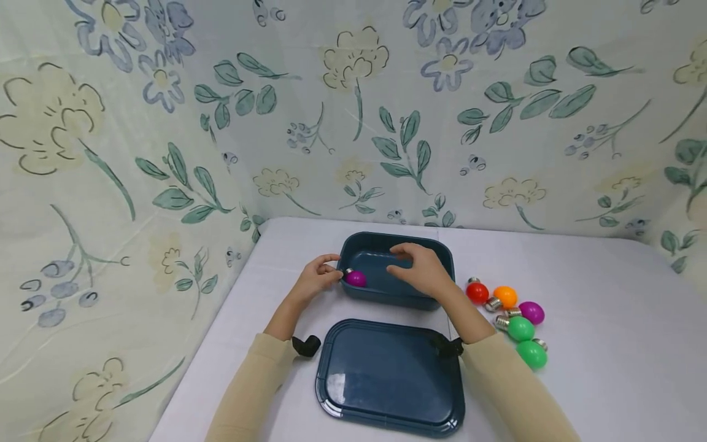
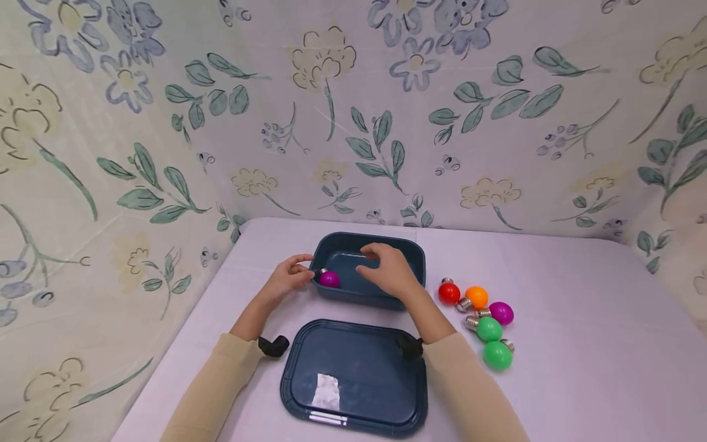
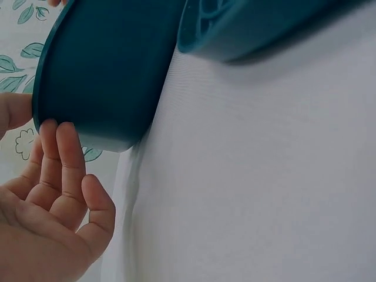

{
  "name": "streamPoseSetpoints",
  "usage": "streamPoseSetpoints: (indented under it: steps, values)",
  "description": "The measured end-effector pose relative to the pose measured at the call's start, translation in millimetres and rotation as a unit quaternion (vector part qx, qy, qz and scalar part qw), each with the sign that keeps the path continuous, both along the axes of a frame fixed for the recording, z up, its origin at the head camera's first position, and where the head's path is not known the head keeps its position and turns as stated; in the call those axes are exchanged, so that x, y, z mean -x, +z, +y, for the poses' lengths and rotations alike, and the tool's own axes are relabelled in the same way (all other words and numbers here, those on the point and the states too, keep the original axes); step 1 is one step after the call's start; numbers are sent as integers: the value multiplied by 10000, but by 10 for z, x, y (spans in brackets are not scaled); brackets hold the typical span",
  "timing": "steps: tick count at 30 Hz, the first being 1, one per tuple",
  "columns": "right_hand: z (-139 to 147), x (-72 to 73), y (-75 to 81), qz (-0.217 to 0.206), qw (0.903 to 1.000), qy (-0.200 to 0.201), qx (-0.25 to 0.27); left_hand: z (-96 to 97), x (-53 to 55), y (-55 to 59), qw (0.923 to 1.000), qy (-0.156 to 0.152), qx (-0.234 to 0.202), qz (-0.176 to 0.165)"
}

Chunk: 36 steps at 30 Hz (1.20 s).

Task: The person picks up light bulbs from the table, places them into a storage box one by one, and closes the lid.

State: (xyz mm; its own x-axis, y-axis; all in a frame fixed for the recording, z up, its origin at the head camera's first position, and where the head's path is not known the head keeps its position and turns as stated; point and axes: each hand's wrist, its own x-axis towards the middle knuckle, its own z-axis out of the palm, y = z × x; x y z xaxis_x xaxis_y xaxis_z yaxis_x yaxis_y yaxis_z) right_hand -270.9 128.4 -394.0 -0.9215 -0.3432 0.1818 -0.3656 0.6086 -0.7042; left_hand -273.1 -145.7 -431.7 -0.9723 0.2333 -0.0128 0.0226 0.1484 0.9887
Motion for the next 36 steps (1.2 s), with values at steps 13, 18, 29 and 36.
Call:
streamPoseSetpoints:
  steps: [13,18,29,36]
  values:
    - [493,-199,86,510,9968,-349,-507,-18,103,-144,9999,53,151,14]
    - [637,-243,68,662,9951,-544,-499,-29,196,-286,9996,190,213,49]
    - [901,-330,112,600,9915,-962,-632,-17,175,-300,9988,357,240,234]
    - [1069,-361,55,385,9896,-1166,-750,-18,188,-314,9989,383,205,172]
